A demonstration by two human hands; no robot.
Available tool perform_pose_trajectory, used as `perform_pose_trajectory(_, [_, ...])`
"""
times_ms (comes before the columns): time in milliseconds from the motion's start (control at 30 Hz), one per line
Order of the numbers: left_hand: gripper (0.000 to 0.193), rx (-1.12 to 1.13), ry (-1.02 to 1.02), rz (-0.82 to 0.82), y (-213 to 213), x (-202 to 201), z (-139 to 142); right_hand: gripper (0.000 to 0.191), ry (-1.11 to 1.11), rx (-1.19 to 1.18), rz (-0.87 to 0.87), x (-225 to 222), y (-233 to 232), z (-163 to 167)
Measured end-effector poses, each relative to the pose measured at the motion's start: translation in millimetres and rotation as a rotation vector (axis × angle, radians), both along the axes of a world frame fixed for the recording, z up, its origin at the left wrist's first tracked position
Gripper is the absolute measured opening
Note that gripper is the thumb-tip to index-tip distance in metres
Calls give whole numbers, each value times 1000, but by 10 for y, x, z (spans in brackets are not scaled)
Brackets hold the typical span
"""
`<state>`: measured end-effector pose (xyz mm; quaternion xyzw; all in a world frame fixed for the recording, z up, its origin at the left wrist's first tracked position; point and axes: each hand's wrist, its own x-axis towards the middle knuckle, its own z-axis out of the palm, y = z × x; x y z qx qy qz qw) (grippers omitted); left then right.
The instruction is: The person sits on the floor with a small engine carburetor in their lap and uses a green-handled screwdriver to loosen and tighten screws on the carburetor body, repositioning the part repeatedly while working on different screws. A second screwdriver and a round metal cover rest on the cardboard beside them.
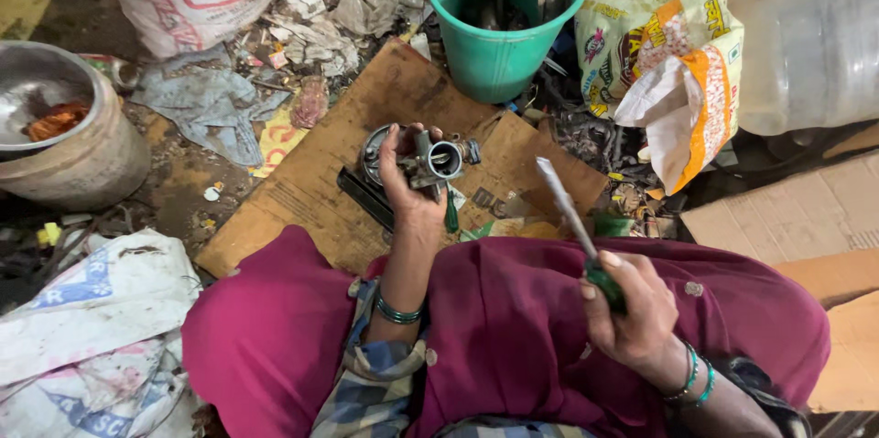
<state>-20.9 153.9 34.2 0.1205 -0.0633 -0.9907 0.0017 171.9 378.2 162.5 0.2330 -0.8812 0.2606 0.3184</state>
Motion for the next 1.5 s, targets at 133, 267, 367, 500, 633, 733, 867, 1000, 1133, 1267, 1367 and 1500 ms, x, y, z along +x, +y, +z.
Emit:
perform_pose_trajectory(133, [35, -36, 52, 49, -8, 27, 66, 51, -242, 145, 44, -129, -235, 68])
perform_pose_trajectory(267, [36, -83, 124, 29, -2, 44, 129, 48, -480, 82, -30, -150, -220, 167])
perform_pose_trajectory(367, [36, -95, 114, 51, -1, 47, 148, 44, -57, -94, 20, -16, -62, 178])
perform_pose_trajectory(500, [35, -117, 102, 74, -24, 66, 162, 47, -47, -416, 24, -37, -69, 29])
perform_pose_trajectory(633, [34, -145, 128, 81, -36, 77, 198, 46, -395, 77, 36, -162, -129, 6])
perform_pose_trajectory(733, [33, -153, 137, 78, -22, 78, 211, 45, -255, -48, -63, -84, -63, 83])
perform_pose_trajectory(867, [32, -135, 108, 54, -44, 81, 194, 50, -159, -570, -44, -28, -36, 34])
perform_pose_trajectory(1000, [32, -178, 114, 84, -81, 76, 188, 48, -479, 133, 11, -165, -114, -35])
perform_pose_trajectory(1133, [31, -96, 59, 60, -73, 61, 177, 48, -214, 11, -41, -74, -55, 148])
perform_pose_trajectory(1267, [34, -165, 141, 98, -111, 50, 130, 57, -49, -773, 1, -11, -81, 170])
perform_pose_trajectory(1367, [33, -213, 128, 128, -150, 60, 104, 49, -499, 227, -22, -108, -153, 76])
perform_pose_trajectory(1500, [34, -189, 119, 95, -134, 37, 121, 45, -330, 31, 23, -78, -111, 172])
